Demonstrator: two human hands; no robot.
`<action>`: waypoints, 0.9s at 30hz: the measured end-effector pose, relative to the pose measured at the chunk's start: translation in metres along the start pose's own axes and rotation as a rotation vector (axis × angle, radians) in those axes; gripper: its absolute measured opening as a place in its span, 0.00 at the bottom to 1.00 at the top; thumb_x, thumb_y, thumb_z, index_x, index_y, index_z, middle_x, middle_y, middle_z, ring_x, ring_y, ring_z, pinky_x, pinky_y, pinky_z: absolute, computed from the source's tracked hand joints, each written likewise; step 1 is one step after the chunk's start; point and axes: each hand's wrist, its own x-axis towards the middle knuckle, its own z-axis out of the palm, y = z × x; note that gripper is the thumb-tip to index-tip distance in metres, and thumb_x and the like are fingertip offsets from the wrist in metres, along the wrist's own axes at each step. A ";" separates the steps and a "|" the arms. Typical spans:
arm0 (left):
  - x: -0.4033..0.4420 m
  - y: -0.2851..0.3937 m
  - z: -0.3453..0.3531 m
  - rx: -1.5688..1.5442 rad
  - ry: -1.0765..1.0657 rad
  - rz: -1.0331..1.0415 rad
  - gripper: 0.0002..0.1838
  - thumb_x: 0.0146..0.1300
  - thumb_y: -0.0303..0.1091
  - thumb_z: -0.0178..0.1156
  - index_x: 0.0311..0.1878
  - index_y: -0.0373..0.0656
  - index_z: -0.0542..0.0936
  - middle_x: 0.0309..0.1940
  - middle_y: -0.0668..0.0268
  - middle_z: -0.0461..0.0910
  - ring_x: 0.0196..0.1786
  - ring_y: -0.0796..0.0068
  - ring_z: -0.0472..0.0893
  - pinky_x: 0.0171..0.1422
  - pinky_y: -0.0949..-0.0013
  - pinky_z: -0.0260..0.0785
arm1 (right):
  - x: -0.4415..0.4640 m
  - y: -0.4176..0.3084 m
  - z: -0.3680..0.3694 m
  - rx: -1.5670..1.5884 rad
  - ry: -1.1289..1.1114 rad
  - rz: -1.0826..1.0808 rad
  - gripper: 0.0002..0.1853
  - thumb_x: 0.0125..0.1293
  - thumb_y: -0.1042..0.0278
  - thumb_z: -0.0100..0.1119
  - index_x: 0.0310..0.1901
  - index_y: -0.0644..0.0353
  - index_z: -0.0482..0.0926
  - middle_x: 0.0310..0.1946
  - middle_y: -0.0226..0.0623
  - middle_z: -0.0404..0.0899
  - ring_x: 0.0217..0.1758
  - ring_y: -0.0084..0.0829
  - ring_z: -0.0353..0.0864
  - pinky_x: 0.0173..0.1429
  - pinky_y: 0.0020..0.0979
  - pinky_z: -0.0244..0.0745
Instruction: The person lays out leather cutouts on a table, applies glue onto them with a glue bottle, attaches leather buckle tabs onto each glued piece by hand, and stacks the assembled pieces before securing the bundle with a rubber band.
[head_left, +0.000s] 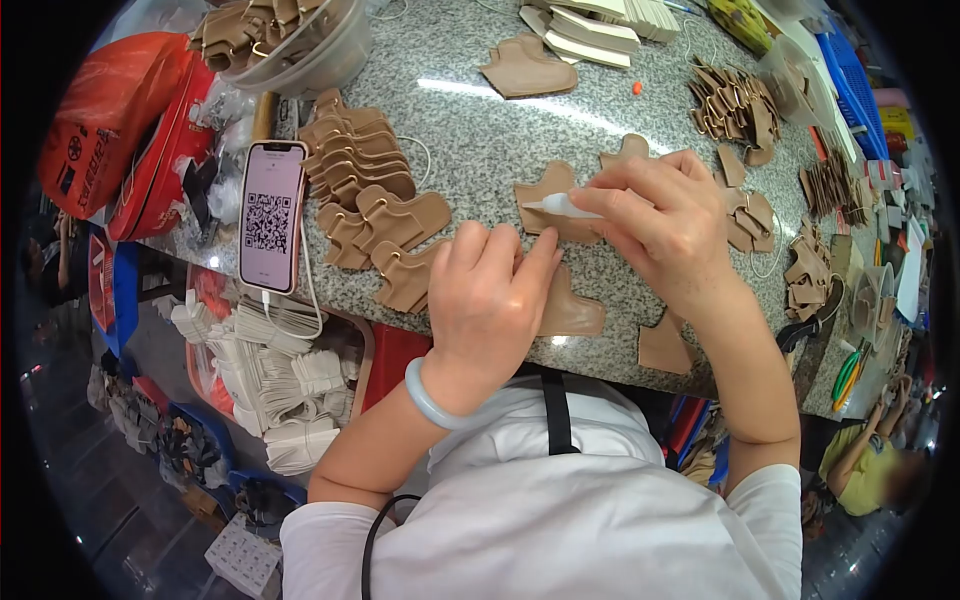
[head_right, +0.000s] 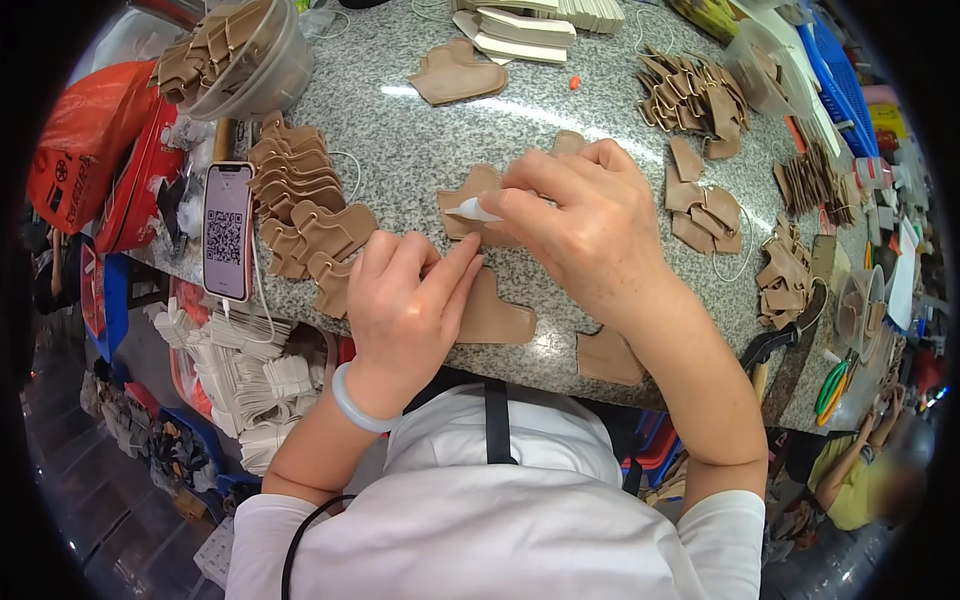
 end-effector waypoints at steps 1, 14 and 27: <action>0.000 0.000 0.000 -0.008 0.004 0.000 0.12 0.61 0.33 0.76 0.49 0.47 0.93 0.30 0.71 0.73 0.37 0.67 0.73 0.42 0.61 0.67 | 0.000 0.000 -0.002 0.000 -0.002 -0.004 0.12 0.52 0.64 0.79 0.39 0.51 0.89 0.34 0.23 0.83 0.33 0.25 0.83 0.42 0.34 0.70; -0.040 -0.001 -0.023 -0.098 0.104 0.183 0.19 0.52 0.31 0.81 0.50 0.47 0.93 0.27 0.74 0.72 0.30 0.70 0.71 0.32 0.65 0.60 | -0.024 -0.019 -0.043 0.016 -0.084 0.060 0.12 0.55 0.66 0.77 0.41 0.51 0.89 0.37 0.23 0.87 0.33 0.27 0.84 0.42 0.33 0.69; -0.075 0.001 -0.020 -0.080 0.040 0.211 0.15 0.63 0.36 0.74 0.51 0.42 0.91 0.27 0.72 0.70 0.31 0.71 0.71 0.33 0.67 0.63 | -0.040 -0.052 -0.026 0.101 -0.179 0.008 0.11 0.54 0.65 0.72 0.41 0.51 0.90 0.36 0.22 0.86 0.34 0.24 0.85 0.41 0.33 0.69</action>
